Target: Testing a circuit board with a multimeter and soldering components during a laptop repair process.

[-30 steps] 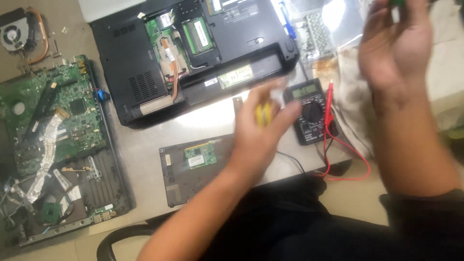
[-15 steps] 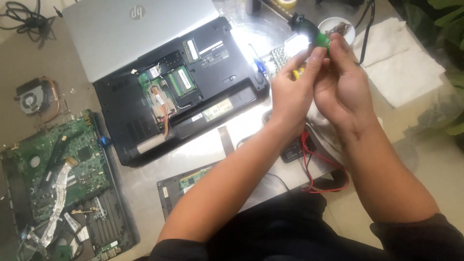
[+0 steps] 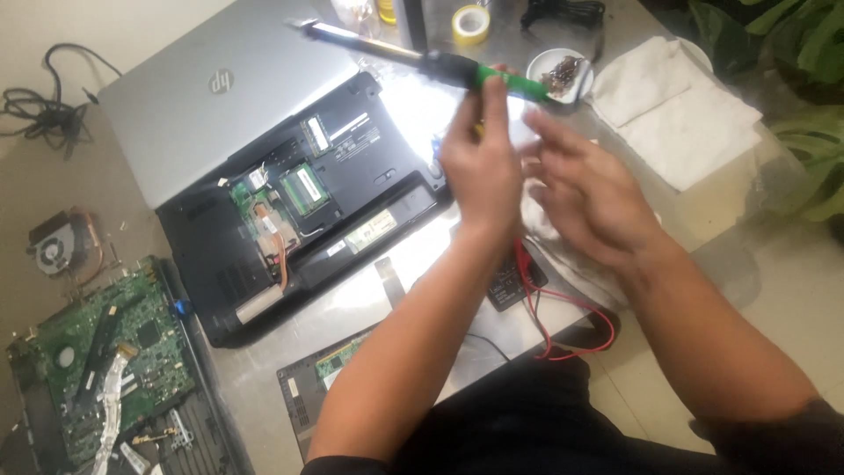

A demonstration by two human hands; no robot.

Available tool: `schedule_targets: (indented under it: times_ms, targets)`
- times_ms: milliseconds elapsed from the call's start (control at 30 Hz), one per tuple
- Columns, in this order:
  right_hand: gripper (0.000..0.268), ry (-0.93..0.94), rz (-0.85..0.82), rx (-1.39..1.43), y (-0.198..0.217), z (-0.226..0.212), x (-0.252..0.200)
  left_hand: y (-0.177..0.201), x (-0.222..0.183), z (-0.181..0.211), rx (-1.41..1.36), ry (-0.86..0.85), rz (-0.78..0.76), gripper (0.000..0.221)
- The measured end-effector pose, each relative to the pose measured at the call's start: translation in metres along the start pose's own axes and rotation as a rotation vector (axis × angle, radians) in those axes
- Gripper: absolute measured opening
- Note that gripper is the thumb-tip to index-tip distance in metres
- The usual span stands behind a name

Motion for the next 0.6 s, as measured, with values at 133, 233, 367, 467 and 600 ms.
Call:
schedule_targets:
  times_ms: [133,233,367,467,600]
  targets:
    - [0.056,0.254,0.112,-1.323,0.044,-0.011,-0.030,0.003,0.010,0.009,0.100,-0.234,-0.076,0.044]
    - [0.077,-0.108,0.010,-1.561,0.057,-0.002,-0.032,0.003,0.015,0.004,0.043,-0.177,-0.086,0.046]
    - [0.074,0.261,0.079,-1.709,0.092,0.057,-0.025,0.011,0.014,-0.012,0.107,-0.259,-0.093,0.044]
    - [0.055,0.336,0.207,-1.669,0.103,0.068,-0.018,0.016,0.016,-0.016,0.122,-0.245,-0.083,0.044]
    - [0.043,0.407,0.259,-1.578,0.104,0.039,-0.013,0.020,0.018,-0.008,0.170,-0.221,-0.048,0.044]
Point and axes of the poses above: each hand's wrist, its own x-axis towards the middle knuckle, its own y-axis out of the back of the hand, z = x × y, the point moved 3 cm from there along x, towards the middle knuckle, and after that the axes turned 15 degrees about -x, right-handed, at the moved point
